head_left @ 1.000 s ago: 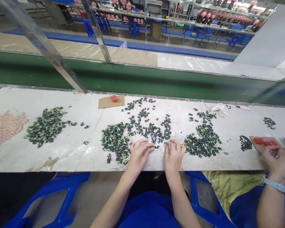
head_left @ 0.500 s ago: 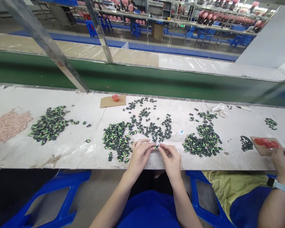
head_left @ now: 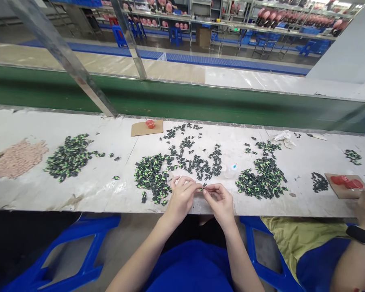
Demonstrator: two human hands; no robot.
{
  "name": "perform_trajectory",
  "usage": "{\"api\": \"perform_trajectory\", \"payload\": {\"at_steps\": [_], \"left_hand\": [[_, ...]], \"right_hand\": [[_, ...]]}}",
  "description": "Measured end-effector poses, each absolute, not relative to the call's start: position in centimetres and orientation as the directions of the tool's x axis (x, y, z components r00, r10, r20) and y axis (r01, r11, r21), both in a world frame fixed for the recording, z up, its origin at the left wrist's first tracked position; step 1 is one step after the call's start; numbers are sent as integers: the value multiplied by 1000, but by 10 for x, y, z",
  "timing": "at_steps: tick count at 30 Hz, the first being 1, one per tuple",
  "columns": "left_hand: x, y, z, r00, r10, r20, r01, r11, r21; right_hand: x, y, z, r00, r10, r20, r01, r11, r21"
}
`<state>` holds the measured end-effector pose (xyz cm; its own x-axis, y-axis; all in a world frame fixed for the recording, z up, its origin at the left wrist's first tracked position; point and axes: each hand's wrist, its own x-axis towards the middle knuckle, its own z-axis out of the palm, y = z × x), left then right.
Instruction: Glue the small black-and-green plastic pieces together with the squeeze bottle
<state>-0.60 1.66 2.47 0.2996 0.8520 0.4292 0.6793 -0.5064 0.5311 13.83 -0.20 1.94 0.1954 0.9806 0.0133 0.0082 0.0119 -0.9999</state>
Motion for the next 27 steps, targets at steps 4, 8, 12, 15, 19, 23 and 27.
{"api": "perform_trajectory", "payload": {"at_steps": [4,8,12,15,19,23,27], "left_hand": [[-6,12,26,332,813,478,672,-559,485],[-8,8,24,351,815,462,667,-564,487],[-8,1,20,328,837,439,662,-534,526],[-4,-6,19,304,866,396,648,-493,580],[0,-6,20,344,904,255,612,-421,669],[-16,10,24,238,949,209,653,-316,689],[-43,37,31,55,971,234,782,-187,594]], "right_hand": [[140,-1,19,151,988,14,-11,16,-1000],[141,-1,15,123,992,-26,-43,-21,-999],[143,-2,12,93,995,-32,-62,-27,-998],[148,-4,15,39,999,28,9,27,-1000],[167,-9,23,-43,987,152,235,158,-959],[203,-9,25,72,966,246,429,193,-883],[239,1,24,466,789,400,562,84,-823]]}}
